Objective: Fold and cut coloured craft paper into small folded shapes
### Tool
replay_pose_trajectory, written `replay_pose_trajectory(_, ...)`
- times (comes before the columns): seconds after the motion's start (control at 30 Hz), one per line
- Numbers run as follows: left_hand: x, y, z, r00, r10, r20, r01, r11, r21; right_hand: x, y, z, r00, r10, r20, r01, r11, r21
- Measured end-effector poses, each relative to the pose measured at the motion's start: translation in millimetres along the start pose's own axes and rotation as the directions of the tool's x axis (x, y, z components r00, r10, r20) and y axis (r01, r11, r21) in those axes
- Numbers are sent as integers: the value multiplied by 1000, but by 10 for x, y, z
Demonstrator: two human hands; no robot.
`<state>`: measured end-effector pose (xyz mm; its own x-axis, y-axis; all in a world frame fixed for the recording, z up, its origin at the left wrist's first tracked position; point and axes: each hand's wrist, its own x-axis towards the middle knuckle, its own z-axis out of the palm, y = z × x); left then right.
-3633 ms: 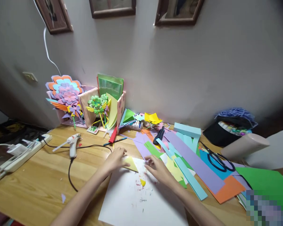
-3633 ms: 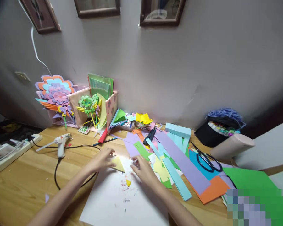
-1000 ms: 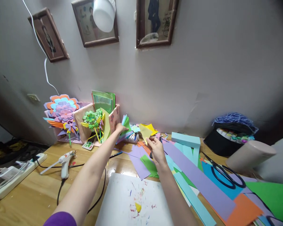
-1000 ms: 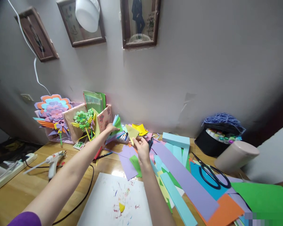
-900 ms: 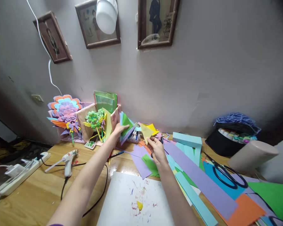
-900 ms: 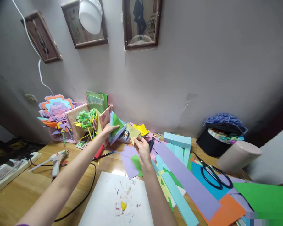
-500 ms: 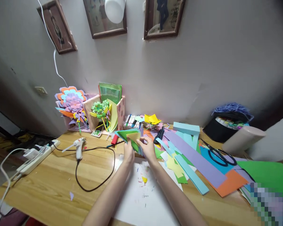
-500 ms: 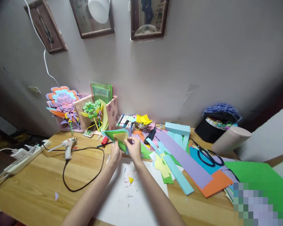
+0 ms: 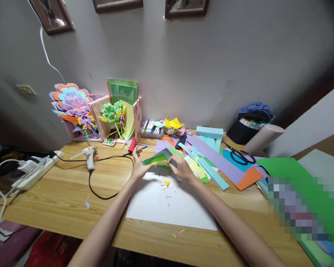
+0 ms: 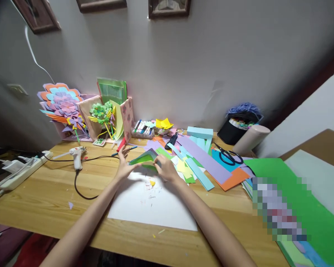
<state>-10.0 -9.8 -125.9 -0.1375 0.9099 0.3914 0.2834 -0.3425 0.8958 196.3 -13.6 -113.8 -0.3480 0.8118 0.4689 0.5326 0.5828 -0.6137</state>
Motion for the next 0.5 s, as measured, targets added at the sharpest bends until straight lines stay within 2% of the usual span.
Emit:
replay_pose_trajectory(0.03,-26,-25,-55,990,35,133,-49,993,103,-49,22,36,999,-14,31,14,1000,-4)
replay_pose_trajectory(0.07,-54,-43,-80,963,51,263,-103,977,185,-89,41,83,999,-15,45,16,1000,-9)
replay_pose_trajectory(0.13,-108,-66,-63,905,48,423,-191,934,302,-140,59,191,1000,-1,27,2,999,-44)
replay_pose_trajectory(0.17,-131,-75,-35,894,45,447,-221,910,351,-153,55,242,1000,5,2,-5,997,-78)
replay_pose_trajectory(0.23,-167,-93,19,899,52,434,-257,866,430,-168,21,316,999,6,-46,-13,986,-163)
replay_pose_trajectory(0.33,-194,-121,43,900,58,433,-287,826,486,-207,-65,334,996,-11,-85,-11,967,-254)
replay_pose_trajectory(0.5,-194,-137,-3,905,1,425,-245,819,520,-349,-33,219,973,53,-226,-103,971,-215)
